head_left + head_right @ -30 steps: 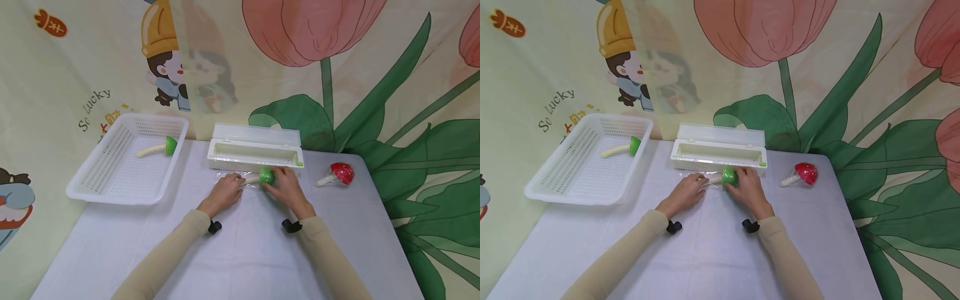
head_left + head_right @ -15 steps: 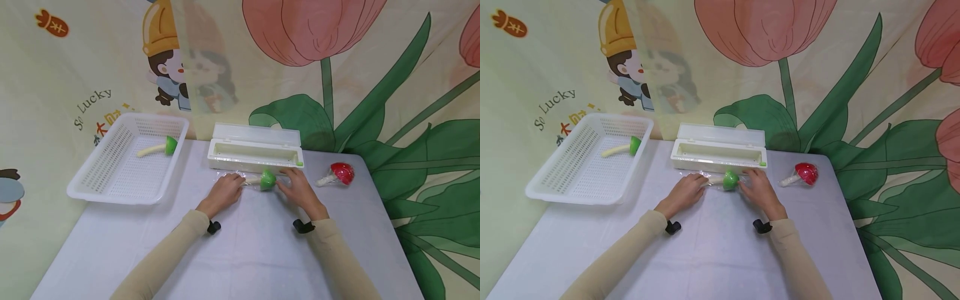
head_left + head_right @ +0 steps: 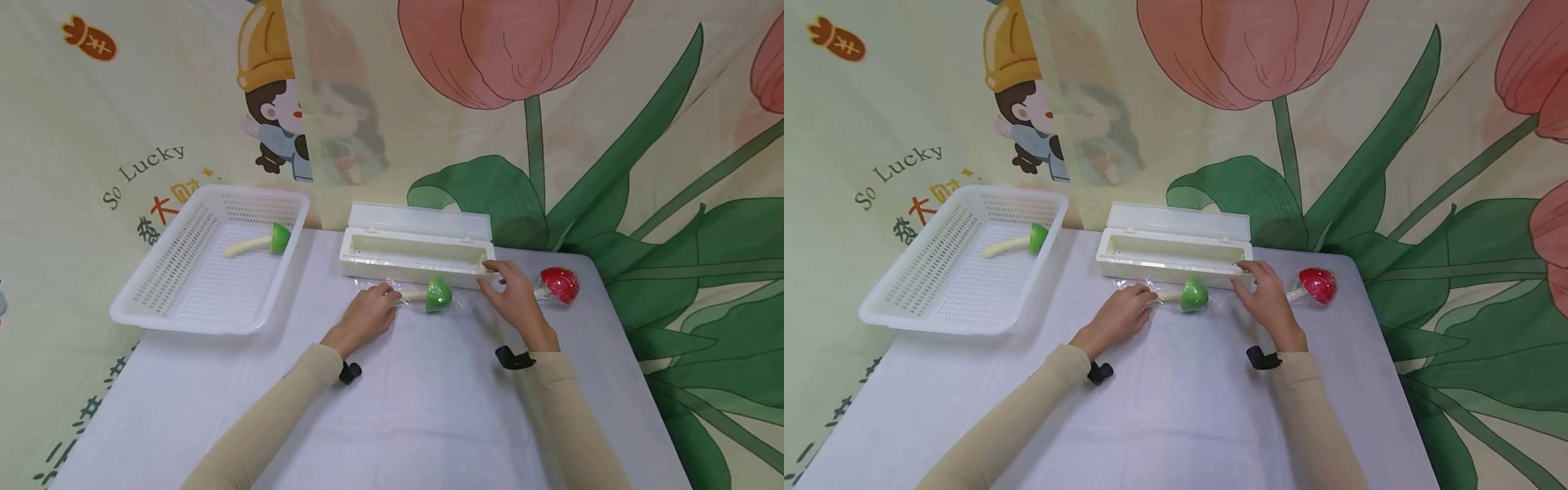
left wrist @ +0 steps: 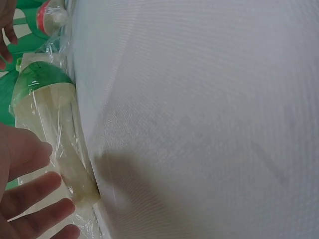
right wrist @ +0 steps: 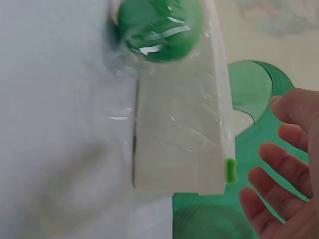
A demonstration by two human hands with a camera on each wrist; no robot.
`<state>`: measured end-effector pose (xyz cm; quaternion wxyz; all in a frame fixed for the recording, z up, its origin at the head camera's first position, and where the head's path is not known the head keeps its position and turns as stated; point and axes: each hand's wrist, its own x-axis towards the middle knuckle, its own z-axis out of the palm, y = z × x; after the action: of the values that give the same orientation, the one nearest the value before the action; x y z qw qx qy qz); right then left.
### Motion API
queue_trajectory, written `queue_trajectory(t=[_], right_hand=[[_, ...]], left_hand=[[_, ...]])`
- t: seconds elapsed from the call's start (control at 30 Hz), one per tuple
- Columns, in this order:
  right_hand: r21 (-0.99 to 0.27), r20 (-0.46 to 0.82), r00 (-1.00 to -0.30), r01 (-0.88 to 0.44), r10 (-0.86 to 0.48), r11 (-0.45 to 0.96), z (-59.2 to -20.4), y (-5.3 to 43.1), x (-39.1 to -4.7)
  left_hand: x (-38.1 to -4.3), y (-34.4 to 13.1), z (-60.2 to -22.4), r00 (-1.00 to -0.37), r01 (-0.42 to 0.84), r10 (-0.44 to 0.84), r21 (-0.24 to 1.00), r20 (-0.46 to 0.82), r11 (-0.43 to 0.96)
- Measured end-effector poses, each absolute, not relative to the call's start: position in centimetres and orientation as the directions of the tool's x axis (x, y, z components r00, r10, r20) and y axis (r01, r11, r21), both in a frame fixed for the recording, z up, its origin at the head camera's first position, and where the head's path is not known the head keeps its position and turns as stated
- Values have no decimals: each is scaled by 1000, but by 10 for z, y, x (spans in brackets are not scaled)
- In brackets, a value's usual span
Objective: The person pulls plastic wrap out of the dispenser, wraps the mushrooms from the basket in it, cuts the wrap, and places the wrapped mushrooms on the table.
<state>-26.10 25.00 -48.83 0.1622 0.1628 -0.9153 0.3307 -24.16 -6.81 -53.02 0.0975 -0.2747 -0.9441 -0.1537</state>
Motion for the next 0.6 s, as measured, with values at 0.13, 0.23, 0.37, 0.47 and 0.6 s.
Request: queue_trajectory(t=[0.13,0.23,0.37,0.47,0.6], right_hand=[[-590,423,-897,-381,-130,712,-489,257,-266],[-629,421,-905,-344,-67,697,-492,260,-271],[-683,393,-919,-289,4,671,-500,262,-276],[-726,339,-940,-240,32,644,-508,263,-280],[-795,255,-966,-188,37,576,-521,262,-284]], left_hand=[[-241,-68,-529,-822,561,503,222,268,797],[-241,-67,-528,-816,568,509,217,272,794],[-243,-64,-523,-817,567,509,215,273,795],[-246,-60,-517,-823,560,502,225,268,798],[-252,-50,-505,-822,563,508,236,259,792]])
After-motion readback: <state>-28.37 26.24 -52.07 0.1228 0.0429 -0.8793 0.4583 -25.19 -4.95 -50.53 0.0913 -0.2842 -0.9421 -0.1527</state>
